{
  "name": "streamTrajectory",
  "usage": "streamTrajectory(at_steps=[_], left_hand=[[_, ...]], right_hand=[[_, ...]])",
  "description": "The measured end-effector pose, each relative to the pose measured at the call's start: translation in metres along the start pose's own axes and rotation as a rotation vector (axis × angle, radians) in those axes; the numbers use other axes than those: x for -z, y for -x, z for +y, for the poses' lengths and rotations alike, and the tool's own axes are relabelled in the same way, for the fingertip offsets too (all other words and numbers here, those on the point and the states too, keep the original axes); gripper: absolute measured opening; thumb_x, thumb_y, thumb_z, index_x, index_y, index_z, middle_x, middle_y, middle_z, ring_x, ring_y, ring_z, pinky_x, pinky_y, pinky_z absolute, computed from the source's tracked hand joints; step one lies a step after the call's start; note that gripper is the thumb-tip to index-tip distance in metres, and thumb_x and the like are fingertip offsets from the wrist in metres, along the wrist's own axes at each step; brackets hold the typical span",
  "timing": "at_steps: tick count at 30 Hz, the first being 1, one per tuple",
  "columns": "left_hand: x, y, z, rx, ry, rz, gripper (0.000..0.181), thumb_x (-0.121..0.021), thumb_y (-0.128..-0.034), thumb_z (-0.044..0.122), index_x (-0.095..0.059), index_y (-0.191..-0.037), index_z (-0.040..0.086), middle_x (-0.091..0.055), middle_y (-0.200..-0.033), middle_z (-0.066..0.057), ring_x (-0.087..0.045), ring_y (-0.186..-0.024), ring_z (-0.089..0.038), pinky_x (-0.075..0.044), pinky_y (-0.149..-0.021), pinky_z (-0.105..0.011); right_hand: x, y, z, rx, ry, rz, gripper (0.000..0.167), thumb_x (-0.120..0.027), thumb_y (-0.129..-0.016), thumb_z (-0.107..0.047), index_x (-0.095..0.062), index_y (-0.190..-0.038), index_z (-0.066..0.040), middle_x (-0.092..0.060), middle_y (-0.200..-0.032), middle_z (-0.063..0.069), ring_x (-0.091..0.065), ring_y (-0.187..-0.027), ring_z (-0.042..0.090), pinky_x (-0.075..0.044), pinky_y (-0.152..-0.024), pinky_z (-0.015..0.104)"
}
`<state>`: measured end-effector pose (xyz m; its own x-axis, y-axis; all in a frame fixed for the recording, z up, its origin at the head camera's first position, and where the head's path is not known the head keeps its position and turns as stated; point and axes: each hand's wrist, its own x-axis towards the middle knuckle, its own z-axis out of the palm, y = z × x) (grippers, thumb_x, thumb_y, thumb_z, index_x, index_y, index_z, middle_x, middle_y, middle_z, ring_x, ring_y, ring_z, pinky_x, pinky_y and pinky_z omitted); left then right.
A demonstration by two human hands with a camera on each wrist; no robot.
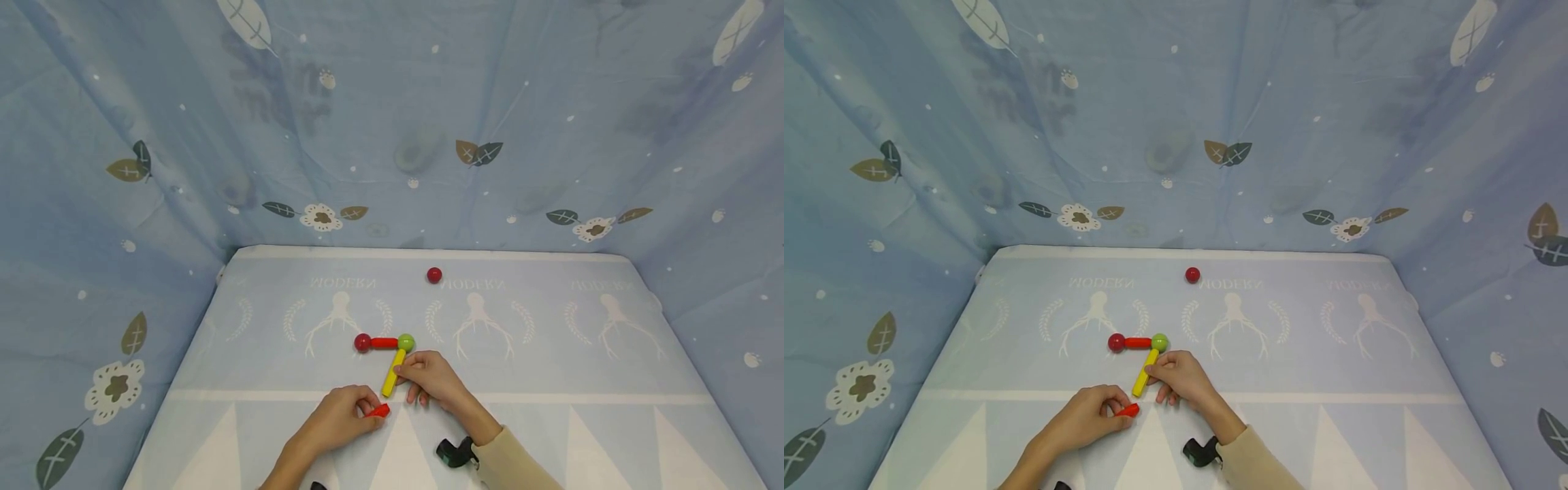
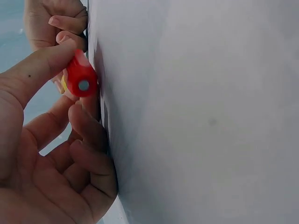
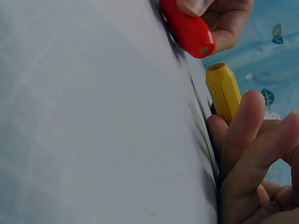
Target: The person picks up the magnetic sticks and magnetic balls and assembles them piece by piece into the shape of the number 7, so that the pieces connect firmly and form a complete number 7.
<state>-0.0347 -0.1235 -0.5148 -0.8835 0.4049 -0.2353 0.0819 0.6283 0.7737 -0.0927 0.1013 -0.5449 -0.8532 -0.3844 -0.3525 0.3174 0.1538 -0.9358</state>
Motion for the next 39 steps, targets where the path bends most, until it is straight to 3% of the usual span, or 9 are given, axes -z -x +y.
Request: streamTrajectory(at_steps=[8, 13, 22, 25, 29, 34, 39], left_hand=[[0.0013, 0.0011, -0.0032, -0.018, -0.073, 0.011, 0.013, -0.082, -0.0822, 0.023, -0.072, -0.091, 0.022, -0.055, -0.083, 0.008, -0.05, -0.069, -0.01, -0.043, -0.06, -0.026], [0.0026, 0.0047, -0.0064, -0.042, -0.115, 0.043, 0.022, -0.079, -0.0797, 0.011, -0.073, -0.097, 0.024, -0.05, -0.095, 0.005, -0.049, -0.079, -0.011, -0.043, -0.068, -0.027], [0.0034, 0.0068, -0.0087, -0.086, -0.106, 0.095, 0.033, -0.069, -0.083, -0.003, -0.075, -0.091, 0.028, -0.045, -0.107, 0.001, -0.049, -0.095, -0.016, -0.046, -0.078, -0.033], [0.0042, 0.0063, -0.0087, -0.081, -0.097, 0.098, 0.033, -0.067, -0.0835, -0.005, -0.073, -0.096, 0.025, -0.046, -0.109, -0.001, -0.049, -0.095, -0.016, -0.047, -0.076, -0.032], [0.0054, 0.0049, -0.0078, -0.023, -0.055, 0.088, 0.032, -0.067, -0.086, 0.0, -0.064, -0.112, 0.018, -0.047, -0.106, -0.002, -0.049, -0.083, -0.016, -0.045, -0.066, -0.028], [0.0062, 0.0017, -0.0066, 0.042, -0.042, 0.13, 0.026, -0.065, -0.0955, 0.017, -0.056, -0.12, 0.011, -0.054, -0.088, 0.002, -0.05, -0.069, -0.014, -0.044, -0.058, -0.028], [0.0045, 0.0013, -0.0072, 0.093, -0.058, 0.128, 0.052, -0.074, -0.0894, 0.045, -0.056, -0.123, 0.009, -0.053, -0.074, 0.005, -0.048, -0.058, -0.012, -0.04, -0.052, -0.027]], right_hand=[[-0.0011, 0.0017, -0.0009, -0.003, 0.004, 0.004, 0.027, -0.069, -0.096, -0.023, -0.065, -0.098, 0.004, -0.072, -0.084, 0.013, -0.059, -0.045, 0.013, -0.041, -0.038, 0.02], [-0.0011, 0.0021, -0.0011, -0.004, 0.002, 0.003, 0.027, -0.069, -0.096, -0.023, -0.065, -0.098, 0.004, -0.072, -0.084, 0.013, -0.059, -0.044, 0.014, -0.041, -0.038, 0.02], [-0.0007, 0.0018, -0.0002, 0.007, -0.012, -0.009, 0.026, -0.069, -0.096, -0.022, -0.064, -0.096, 0.004, -0.072, -0.083, 0.013, -0.058, -0.044, 0.012, -0.042, -0.039, 0.02], [-0.0008, 0.0021, -0.0009, 0.013, -0.021, -0.014, 0.026, -0.069, -0.096, -0.021, -0.064, -0.096, 0.005, -0.072, -0.083, 0.013, -0.058, -0.044, 0.012, -0.042, -0.039, 0.02], [-0.0005, 0.0022, -0.0013, 0.014, -0.023, -0.014, 0.026, -0.069, -0.096, -0.021, -0.064, -0.097, 0.005, -0.072, -0.083, 0.013, -0.059, -0.044, 0.012, -0.042, -0.039, 0.02], [-0.0005, 0.0024, -0.0018, 0.008, -0.02, -0.009, 0.028, -0.07, -0.095, -0.022, -0.063, -0.098, 0.005, -0.072, -0.084, 0.014, -0.058, -0.044, 0.013, -0.042, -0.038, 0.02], [-0.0011, 0.0029, -0.0027, 0.011, -0.019, -0.007, 0.029, -0.07, -0.096, -0.022, -0.063, -0.098, 0.005, -0.072, -0.084, 0.014, -0.058, -0.044, 0.013, -0.042, -0.038, 0.021]])
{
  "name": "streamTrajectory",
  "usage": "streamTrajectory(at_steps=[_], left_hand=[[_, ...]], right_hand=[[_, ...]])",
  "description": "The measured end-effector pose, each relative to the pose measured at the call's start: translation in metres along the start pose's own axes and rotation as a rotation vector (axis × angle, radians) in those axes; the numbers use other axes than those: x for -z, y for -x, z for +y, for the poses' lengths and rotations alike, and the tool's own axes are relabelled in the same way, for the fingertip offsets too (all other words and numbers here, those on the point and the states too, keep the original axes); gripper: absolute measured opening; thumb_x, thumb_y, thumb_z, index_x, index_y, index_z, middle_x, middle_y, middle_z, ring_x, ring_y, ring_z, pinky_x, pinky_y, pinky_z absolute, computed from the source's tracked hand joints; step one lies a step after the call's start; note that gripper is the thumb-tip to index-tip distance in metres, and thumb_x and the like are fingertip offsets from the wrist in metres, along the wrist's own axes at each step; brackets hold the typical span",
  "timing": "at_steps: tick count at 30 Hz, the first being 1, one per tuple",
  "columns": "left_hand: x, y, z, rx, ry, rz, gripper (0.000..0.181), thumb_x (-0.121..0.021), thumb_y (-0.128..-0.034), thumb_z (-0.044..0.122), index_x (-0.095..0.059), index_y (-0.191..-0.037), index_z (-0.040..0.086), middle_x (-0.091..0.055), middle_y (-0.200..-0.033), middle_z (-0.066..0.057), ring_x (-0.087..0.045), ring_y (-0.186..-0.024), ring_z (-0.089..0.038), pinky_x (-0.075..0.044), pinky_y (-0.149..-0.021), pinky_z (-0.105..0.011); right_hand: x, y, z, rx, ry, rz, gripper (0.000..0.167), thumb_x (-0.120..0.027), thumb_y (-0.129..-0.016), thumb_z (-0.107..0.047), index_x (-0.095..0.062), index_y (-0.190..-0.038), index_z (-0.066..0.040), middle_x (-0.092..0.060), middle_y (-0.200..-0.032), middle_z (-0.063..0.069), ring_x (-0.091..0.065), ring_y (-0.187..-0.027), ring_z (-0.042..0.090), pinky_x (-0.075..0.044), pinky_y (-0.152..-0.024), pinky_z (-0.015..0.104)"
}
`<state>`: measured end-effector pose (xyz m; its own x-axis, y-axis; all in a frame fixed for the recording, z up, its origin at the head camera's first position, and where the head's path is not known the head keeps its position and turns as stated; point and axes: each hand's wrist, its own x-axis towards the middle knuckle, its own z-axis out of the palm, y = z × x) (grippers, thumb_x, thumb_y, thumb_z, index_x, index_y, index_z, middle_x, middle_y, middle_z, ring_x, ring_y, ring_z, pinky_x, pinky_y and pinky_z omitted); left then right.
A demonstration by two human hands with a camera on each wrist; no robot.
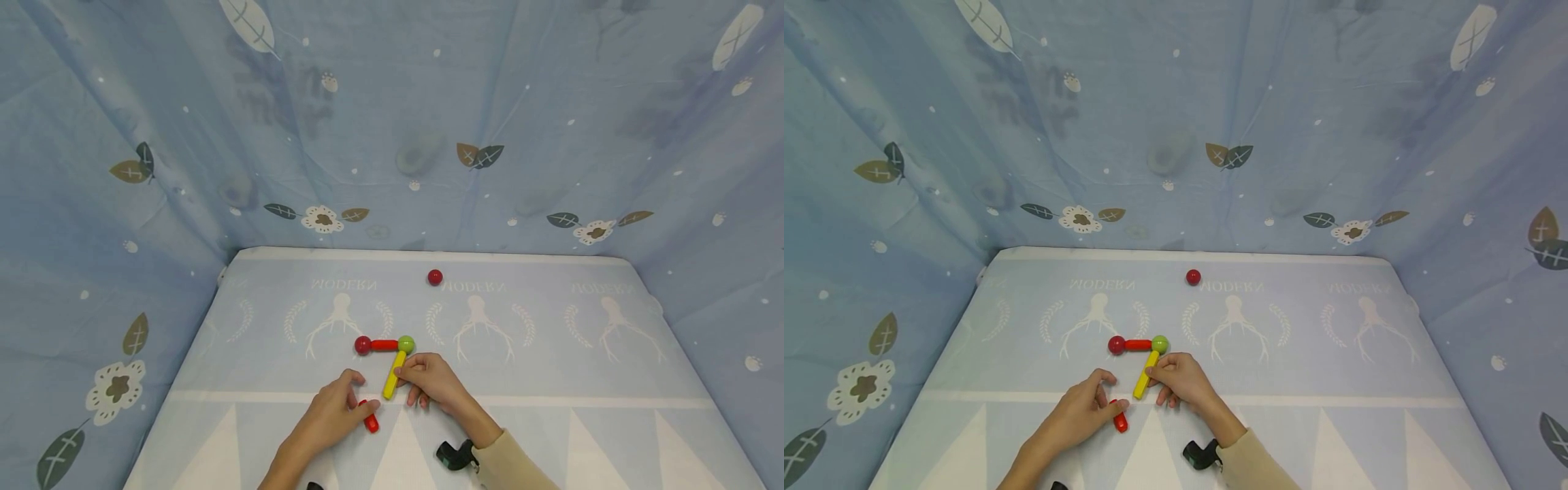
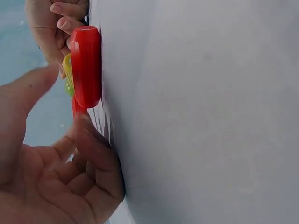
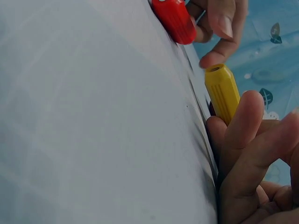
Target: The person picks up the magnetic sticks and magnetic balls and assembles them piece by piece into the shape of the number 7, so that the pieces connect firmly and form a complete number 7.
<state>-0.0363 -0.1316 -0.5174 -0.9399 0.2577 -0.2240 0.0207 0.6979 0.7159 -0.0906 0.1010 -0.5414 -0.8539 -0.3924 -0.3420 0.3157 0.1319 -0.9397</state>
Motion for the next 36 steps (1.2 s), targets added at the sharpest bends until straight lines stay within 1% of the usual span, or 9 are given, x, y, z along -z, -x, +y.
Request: streamTrajectory(at_steps=[2, 4, 9, 13, 19, 23, 29, 36], left_hand=[[-0.0007, 0.0009, 0.0002, 0.004, -0.003, -0.023, 0.058, -0.077, -0.0862, 0.046, -0.056, -0.124, 0.008, -0.054, -0.07, 0.006, -0.048, -0.055, -0.011, -0.038, -0.05, -0.026], [-0.0012, 0.0017, 0.0006, -0.001, -0.006, -0.044, 0.059, -0.079, -0.0849, 0.044, -0.055, -0.124, 0.007, -0.055, -0.067, 0.007, -0.049, -0.053, -0.01, -0.038, -0.049, -0.026], [-0.0017, 0.002, 0.0008, -0.013, 0.01, -0.051, 0.055, -0.082, -0.0838, 0.033, -0.056, -0.124, 0.007, -0.058, -0.072, 0.011, -0.052, -0.058, -0.009, -0.042, -0.055, -0.027], [-0.0017, 0.0017, 0.0007, 0.003, 0.034, -0.045, 0.049, -0.083, -0.0831, 0.031, -0.06, -0.119, 0.006, -0.06, -0.075, 0.011, -0.054, -0.064, -0.008, -0.044, -0.06, -0.028], [0.0012, 0.003, 0.0031, 0.014, 0.096, -0.031, 0.035, -0.084, -0.0815, 0.026, -0.068, -0.104, 0.005, -0.061, -0.078, 0.008, -0.058, -0.068, -0.008, -0.048, -0.061, -0.026], [0.0032, 0.0038, 0.0045, 0.015, 0.148, -0.048, 0.029, -0.083, -0.082, 0.021, -0.069, -0.1, 0.004, -0.064, -0.078, 0.006, -0.061, -0.069, -0.009, -0.05, -0.06, -0.025], [0.0031, 0.0022, 0.0051, 0.001, 0.219, -0.095, 0.019, -0.08, -0.0841, 0.019, -0.072, -0.096, 0.005, -0.067, -0.08, 0.005, -0.065, -0.07, -0.01, -0.052, -0.063, -0.026], [0.0011, -0.0005, 0.0067, -0.004, 0.234, -0.111, 0.019, -0.079, -0.0847, 0.021, -0.073, -0.095, 0.007, -0.067, -0.079, 0.004, -0.065, -0.07, -0.012, -0.052, -0.063, -0.027]], right_hand=[[-0.0003, 0.0001, -0.0001, 0.001, 0.001, 0.001, 0.028, -0.07, -0.096, -0.022, -0.063, -0.097, 0.005, -0.072, -0.084, 0.014, -0.058, -0.044, 0.013, -0.042, -0.038, 0.021], [-0.0004, 0.0002, -0.0001, 0.002, 0.001, 0.002, 0.028, -0.07, -0.096, -0.022, -0.063, -0.097, 0.005, -0.072, -0.083, 0.014, -0.058, -0.044, 0.013, -0.042, -0.039, 0.021], [-0.0001, -0.0005, 0.0012, -0.001, -0.001, 0.001, 0.028, -0.07, -0.095, -0.022, -0.063, -0.097, 0.005, -0.072, -0.083, 0.013, -0.058, -0.044, 0.013, -0.042, -0.039, 0.021], [0.0002, -0.001, 0.0012, -0.001, -0.001, -0.001, 0.028, -0.069, -0.096, -0.022, -0.063, -0.097, 0.005, -0.072, -0.082, 0.013, -0.058, -0.044, 0.013, -0.042, -0.039, 0.02], [0.0005, -0.0019, 0.0017, -0.007, 0.006, 0.002, 0.027, -0.069, -0.095, -0.022, -0.064, -0.098, 0.004, -0.072, -0.082, 0.012, -0.059, -0.044, 0.013, -0.042, -0.039, 0.02], [0.0007, -0.0023, 0.0025, -0.014, 0.005, 0.003, 0.026, -0.07, -0.095, -0.022, -0.064, -0.098, 0.004, -0.072, -0.082, 0.012, -0.059, -0.044, 0.013, -0.042, -0.039, 0.02], [0.0009, -0.0022, 0.0025, -0.016, -0.002, -0.001, 0.026, -0.07, -0.095, -0.022, -0.064, -0.097, 0.003, -0.072, -0.083, 0.012, -0.059, -0.044, 0.013, -0.042, -0.039, 0.021], [0.0016, -0.003, 0.0038, -0.007, -0.007, -0.005, 0.027, -0.069, -0.096, -0.022, -0.064, -0.098, 0.004, -0.072, -0.083, 0.013, -0.059, -0.044, 0.013, -0.042, -0.039, 0.021]])
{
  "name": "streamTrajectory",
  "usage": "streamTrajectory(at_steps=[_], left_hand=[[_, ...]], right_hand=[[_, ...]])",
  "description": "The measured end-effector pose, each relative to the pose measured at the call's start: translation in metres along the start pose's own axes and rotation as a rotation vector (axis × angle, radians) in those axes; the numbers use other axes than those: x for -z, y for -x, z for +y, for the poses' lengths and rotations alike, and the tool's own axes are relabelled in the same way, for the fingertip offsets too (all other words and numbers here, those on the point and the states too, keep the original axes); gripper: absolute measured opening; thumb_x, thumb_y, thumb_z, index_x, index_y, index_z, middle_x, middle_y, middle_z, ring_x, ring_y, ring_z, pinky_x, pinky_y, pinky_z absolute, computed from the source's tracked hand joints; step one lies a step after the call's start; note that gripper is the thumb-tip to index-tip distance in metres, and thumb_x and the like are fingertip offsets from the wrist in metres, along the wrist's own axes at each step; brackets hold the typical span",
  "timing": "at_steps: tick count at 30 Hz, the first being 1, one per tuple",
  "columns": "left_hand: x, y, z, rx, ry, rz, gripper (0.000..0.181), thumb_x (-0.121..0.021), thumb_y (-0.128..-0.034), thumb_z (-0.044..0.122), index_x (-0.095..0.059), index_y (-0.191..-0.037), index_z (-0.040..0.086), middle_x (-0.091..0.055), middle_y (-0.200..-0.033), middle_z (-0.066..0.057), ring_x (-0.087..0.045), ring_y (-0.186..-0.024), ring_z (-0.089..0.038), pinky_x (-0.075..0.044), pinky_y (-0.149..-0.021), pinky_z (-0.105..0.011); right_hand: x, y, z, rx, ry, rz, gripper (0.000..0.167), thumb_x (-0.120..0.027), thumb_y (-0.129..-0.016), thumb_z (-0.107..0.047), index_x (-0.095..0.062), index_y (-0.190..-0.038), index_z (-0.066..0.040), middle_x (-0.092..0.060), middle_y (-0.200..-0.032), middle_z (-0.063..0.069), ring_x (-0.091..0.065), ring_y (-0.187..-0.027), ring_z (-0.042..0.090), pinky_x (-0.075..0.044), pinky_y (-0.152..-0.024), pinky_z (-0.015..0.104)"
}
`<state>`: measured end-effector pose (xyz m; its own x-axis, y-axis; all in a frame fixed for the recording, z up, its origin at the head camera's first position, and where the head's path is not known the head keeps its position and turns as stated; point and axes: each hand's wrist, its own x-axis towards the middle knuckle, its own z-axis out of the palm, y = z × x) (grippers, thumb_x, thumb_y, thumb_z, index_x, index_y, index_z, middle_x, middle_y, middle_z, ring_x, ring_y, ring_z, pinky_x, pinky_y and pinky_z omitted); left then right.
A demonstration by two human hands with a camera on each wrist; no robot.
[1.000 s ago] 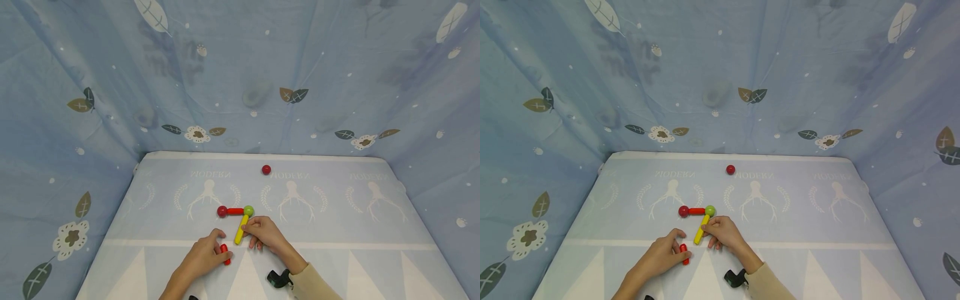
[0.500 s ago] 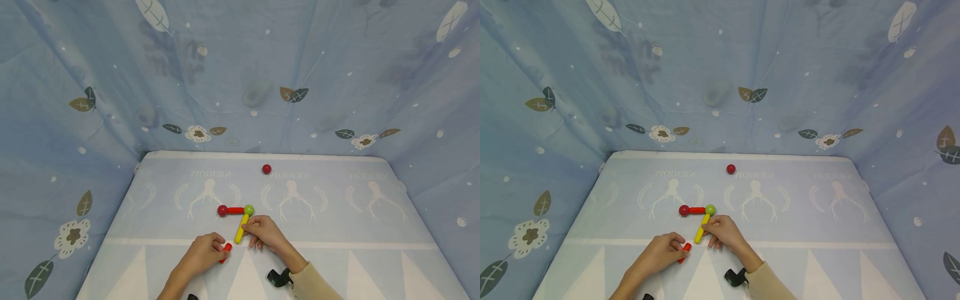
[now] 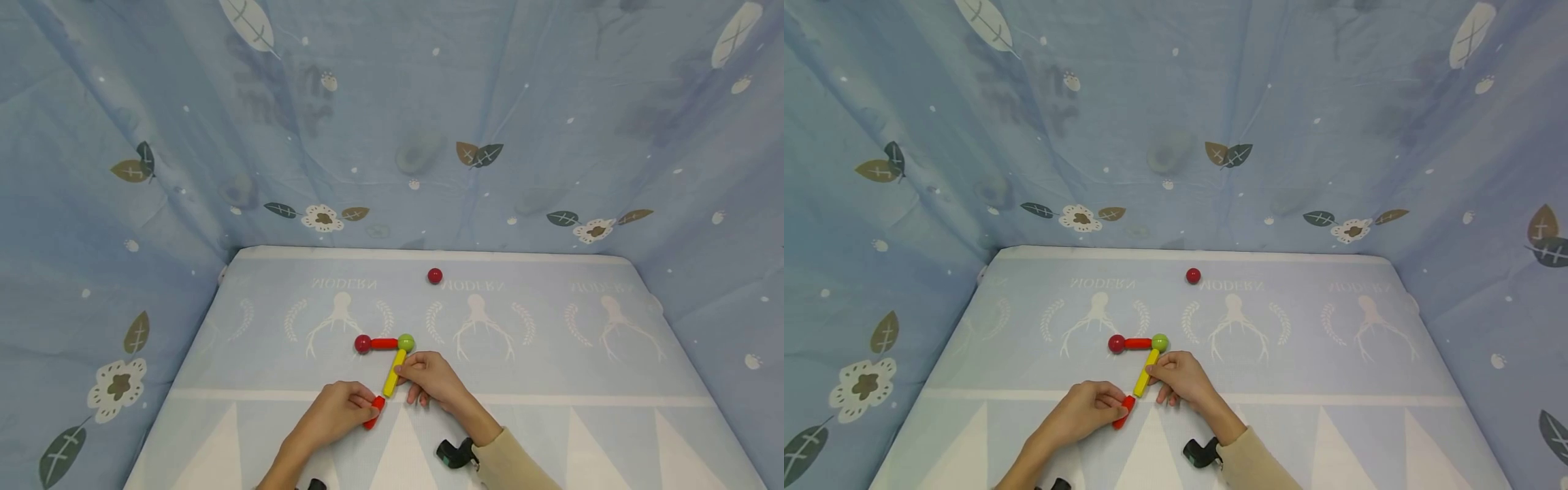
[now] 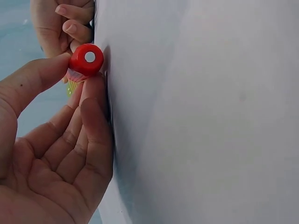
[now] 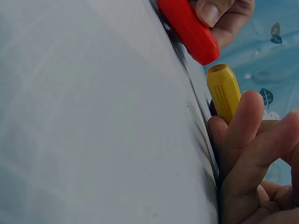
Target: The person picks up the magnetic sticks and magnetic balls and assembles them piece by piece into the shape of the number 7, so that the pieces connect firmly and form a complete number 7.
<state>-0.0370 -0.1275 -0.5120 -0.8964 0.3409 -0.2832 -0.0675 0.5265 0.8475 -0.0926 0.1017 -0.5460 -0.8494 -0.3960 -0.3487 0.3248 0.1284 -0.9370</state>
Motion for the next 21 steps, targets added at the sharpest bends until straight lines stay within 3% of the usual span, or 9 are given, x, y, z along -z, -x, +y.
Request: streamTrajectory(at_steps=[21], left_hand=[[-0.0046, -0.0046, 0.0009, 0.033, 0.063, 0.006, 0.021, -0.08, -0.0862, 0.024, -0.071, -0.095, 0.007, -0.067, -0.079, 0.003, -0.065, -0.069, -0.014, -0.05, -0.061, -0.028]], right_hand=[[0.0002, 0.0011, -0.0003, 0.021, -0.01, -0.004, 0.024, -0.067, -0.097, -0.019, -0.063, -0.097, 0.005, -0.072, -0.083, 0.013, -0.06, -0.045, 0.013, -0.042, -0.039, 0.02]])
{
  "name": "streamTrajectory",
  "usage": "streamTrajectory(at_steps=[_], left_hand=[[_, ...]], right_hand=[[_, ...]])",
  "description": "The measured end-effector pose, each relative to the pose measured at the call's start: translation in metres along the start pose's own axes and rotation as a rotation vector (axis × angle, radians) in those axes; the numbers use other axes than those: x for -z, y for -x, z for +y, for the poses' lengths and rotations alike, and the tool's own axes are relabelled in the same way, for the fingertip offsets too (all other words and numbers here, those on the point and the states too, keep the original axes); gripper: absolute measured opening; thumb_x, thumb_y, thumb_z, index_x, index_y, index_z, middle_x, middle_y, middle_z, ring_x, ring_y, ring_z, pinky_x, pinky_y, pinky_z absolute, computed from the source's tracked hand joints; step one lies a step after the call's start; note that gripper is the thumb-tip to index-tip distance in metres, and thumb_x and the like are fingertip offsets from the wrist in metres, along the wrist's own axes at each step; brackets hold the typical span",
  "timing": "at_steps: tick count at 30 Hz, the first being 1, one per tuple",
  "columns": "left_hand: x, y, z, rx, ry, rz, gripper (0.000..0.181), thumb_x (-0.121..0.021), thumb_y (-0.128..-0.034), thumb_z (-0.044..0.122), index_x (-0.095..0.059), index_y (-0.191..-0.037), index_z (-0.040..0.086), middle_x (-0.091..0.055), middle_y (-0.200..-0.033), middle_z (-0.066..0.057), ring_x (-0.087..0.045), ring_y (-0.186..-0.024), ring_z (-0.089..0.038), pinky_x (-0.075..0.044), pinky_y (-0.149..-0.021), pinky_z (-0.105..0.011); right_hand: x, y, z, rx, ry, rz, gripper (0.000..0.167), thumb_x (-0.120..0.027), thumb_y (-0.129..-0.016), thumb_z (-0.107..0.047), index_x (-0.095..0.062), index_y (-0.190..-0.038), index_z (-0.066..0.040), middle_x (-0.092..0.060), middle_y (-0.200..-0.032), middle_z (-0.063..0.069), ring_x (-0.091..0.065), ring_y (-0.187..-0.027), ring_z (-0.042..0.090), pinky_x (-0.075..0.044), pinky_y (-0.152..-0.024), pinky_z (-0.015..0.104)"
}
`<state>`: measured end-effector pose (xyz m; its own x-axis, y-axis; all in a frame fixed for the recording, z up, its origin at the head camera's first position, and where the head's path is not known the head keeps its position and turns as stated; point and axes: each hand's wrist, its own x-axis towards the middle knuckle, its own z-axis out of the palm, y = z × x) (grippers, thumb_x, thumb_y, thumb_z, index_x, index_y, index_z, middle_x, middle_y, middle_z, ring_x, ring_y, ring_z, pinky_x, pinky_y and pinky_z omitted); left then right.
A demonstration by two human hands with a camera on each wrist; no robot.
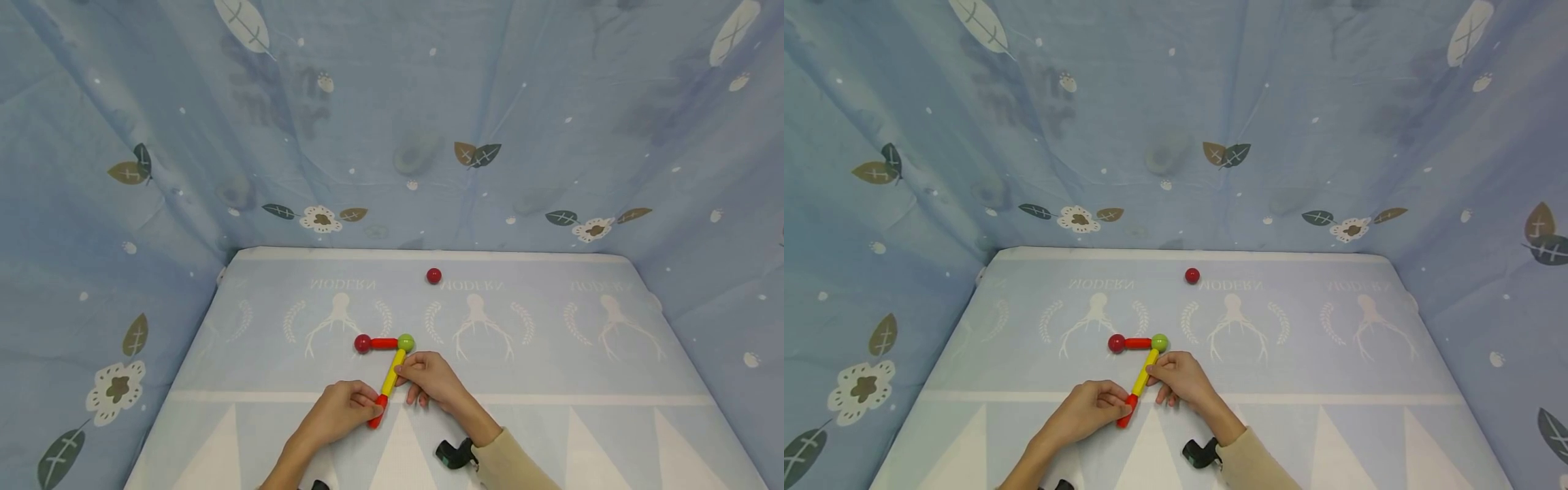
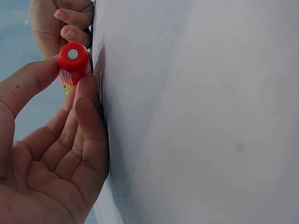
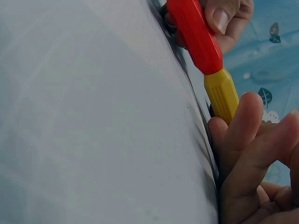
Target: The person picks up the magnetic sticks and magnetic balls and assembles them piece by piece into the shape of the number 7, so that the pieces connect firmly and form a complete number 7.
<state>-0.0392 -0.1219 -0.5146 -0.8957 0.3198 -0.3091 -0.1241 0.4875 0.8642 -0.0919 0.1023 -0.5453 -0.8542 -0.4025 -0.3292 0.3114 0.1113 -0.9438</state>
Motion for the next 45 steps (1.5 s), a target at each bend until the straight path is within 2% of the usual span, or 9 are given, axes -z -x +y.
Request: streamTrajectory(at_steps=[19, 23, 26, 30, 34, 40, 45], left_hand=[[0.0, -0.003, -0.002, -0.014, 0.003, -0.006, 0.023, -0.08, -0.0865, 0.025, -0.07, -0.097, 0.007, -0.067, -0.08, 0.003, -0.064, -0.07, -0.015, -0.05, -0.06, -0.027], [0.006, -0.007, -0.003, -0.039, -0.043, 0.0, 0.023, -0.077, -0.0887, 0.029, -0.07, -0.099, 0.009, -0.067, -0.082, 0.005, -0.064, -0.072, -0.014, -0.051, -0.063, -0.029], [0.016, -0.014, -0.002, -0.069, -0.08, 0.042, 0.024, -0.075, -0.0905, 0.031, -0.07, -0.101, 0.01, -0.068, -0.084, 0.005, -0.064, -0.075, -0.012, -0.052, -0.065, -0.029], [0.033, -0.032, 0.006, -0.105, -0.089, 0.148, 0.021, -0.076, -0.0905, 0.029, -0.07, -0.1, 0.012, -0.068, -0.086, 0.006, -0.065, -0.077, -0.012, -0.053, -0.066, -0.028], [0.049, -0.06, 0.019, -0.161, -0.085, 0.229, 0.02, -0.078, -0.0898, 0.029, -0.072, -0.102, 0.014, -0.069, -0.086, 0.006, -0.065, -0.078, -0.014, -0.053, -0.066, -0.03], [0.06, -0.111, 0.041, -0.21, -0.123, 0.265, 0.03, -0.076, -0.091, 0.032, -0.072, -0.111, 0.01, -0.07, -0.095, 0.005, -0.065, -0.087, -0.016, -0.054, -0.072, -0.034], [0.061, -0.155, 0.056, -0.222, -0.122, 0.238, 0.036, -0.074, -0.092, 0.034, -0.071, -0.117, 0.008, -0.072, -0.102, 0.003, -0.065, -0.091, -0.019, -0.054, -0.076, -0.035]], right_hand=[[-0.001, 0.001, -0.001, 0.0, -0.01, -0.003, 0.024, -0.066, -0.098, -0.019, -0.062, -0.099, 0.005, -0.072, -0.085, 0.014, -0.06, -0.045, 0.013, -0.042, -0.038, 0.02], [-0.001, 0.0, 0.001, -0.002, -0.007, -0.003, 0.025, -0.066, -0.098, -0.02, -0.062, -0.1, 0.005, -0.072, -0.085, 0.014, -0.06, -0.045, 0.013, -0.042, -0.039, 0.02], [0.0, 0.0, 0.001, -0.01, -0.003, 0.001, 0.026, -0.066, -0.098, -0.02, -0.062, -0.101, 0.005, -0.072, -0.086, 0.014, -0.06, -0.046, 0.012, -0.043, -0.039, 0.02], [0.0, 0.0, 0.001, -0.013, -0.002, 0.008, 0.026, -0.067, -0.097, -0.02, -0.062, -0.101, 0.005, -0.072, -0.085, 0.014, -0.06, -0.046, 0.013, -0.043, -0.039, 0.02], [0.001, 0.0, 0.001, -0.009, 0.001, 0.014, 0.026, -0.066, -0.098, -0.02, -0.062, -0.1, 0.005, -0.072, -0.085, 0.014, -0.059, -0.045, 0.013, -0.043, -0.039, 0.02], [0.001, -0.001, 0.003, -0.013, -0.007, 0.012, 0.026, -0.066, -0.098, -0.02, -0.063, -0.101, 0.005, -0.072, -0.086, 0.015, -0.06, -0.046, 0.013, -0.044, -0.04, 0.021], [0.0, -0.001, 0.002, -0.015, -0.023, 0.018, 0.026, -0.067, -0.097, -0.019, -0.063, -0.102, 0.005, -0.072, -0.085, 0.015, -0.06, -0.045, 0.014, -0.043, -0.039, 0.021]])
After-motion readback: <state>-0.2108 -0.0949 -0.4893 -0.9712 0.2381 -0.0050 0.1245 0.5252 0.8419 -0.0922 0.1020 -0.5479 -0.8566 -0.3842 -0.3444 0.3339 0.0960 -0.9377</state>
